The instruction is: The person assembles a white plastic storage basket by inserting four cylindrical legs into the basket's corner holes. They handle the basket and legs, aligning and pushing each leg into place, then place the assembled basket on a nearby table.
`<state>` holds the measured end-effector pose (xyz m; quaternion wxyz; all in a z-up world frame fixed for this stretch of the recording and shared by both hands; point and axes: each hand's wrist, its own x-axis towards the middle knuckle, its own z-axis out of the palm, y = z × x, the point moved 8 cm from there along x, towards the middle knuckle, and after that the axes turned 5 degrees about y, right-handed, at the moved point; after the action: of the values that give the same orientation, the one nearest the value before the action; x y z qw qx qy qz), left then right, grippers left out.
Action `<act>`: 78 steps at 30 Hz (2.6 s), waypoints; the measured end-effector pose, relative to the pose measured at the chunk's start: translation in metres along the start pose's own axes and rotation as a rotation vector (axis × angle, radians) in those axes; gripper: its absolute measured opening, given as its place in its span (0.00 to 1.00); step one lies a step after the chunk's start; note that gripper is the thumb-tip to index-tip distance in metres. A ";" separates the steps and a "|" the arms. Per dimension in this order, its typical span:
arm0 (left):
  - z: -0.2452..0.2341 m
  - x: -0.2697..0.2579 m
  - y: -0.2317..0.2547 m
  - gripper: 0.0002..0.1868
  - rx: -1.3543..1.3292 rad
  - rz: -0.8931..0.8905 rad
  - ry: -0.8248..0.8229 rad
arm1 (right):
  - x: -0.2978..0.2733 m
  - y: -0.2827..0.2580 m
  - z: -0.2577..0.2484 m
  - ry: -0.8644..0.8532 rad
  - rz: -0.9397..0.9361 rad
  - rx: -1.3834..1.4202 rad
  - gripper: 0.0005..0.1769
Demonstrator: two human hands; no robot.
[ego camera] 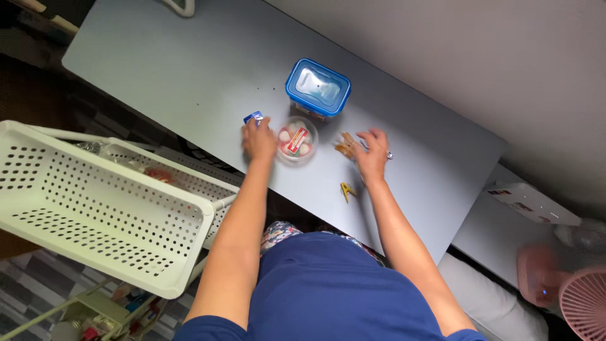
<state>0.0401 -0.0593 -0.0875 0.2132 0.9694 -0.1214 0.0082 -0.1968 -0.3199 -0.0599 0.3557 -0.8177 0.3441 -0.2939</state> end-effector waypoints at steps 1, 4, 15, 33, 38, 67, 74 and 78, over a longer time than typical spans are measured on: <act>0.011 -0.002 -0.024 0.19 0.044 -0.099 -0.100 | 0.005 -0.015 0.008 -0.018 0.003 0.082 0.18; 0.029 -0.020 -0.048 0.20 0.012 -0.062 -0.066 | 0.031 -0.070 0.016 -0.040 -0.163 0.126 0.29; 0.082 -0.081 0.060 0.40 -0.176 0.090 -0.266 | 0.057 -0.049 0.038 -0.021 -0.301 -0.020 0.19; 0.056 0.049 0.133 0.41 -0.779 0.011 0.050 | 0.031 0.059 -0.090 0.112 0.226 0.160 0.28; 0.108 -0.013 0.233 0.45 -0.799 0.139 -0.090 | 0.039 0.080 -0.102 0.114 0.213 0.293 0.33; -0.041 -0.124 0.159 0.39 -0.506 0.237 -0.144 | -0.004 -0.101 -0.052 0.199 -0.305 0.054 0.29; -0.254 -0.121 0.027 0.31 -0.124 0.254 0.267 | -0.095 -0.212 0.131 -0.701 -0.469 0.451 0.36; -0.282 -0.147 -0.060 0.27 -0.043 -0.009 0.197 | -0.187 -0.240 0.217 -0.995 -0.594 0.472 0.35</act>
<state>-0.0784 0.1448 0.1337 0.2449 0.9596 -0.0955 0.1000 -0.0647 0.0289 -0.0403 0.5474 -0.8169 -0.1787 -0.0323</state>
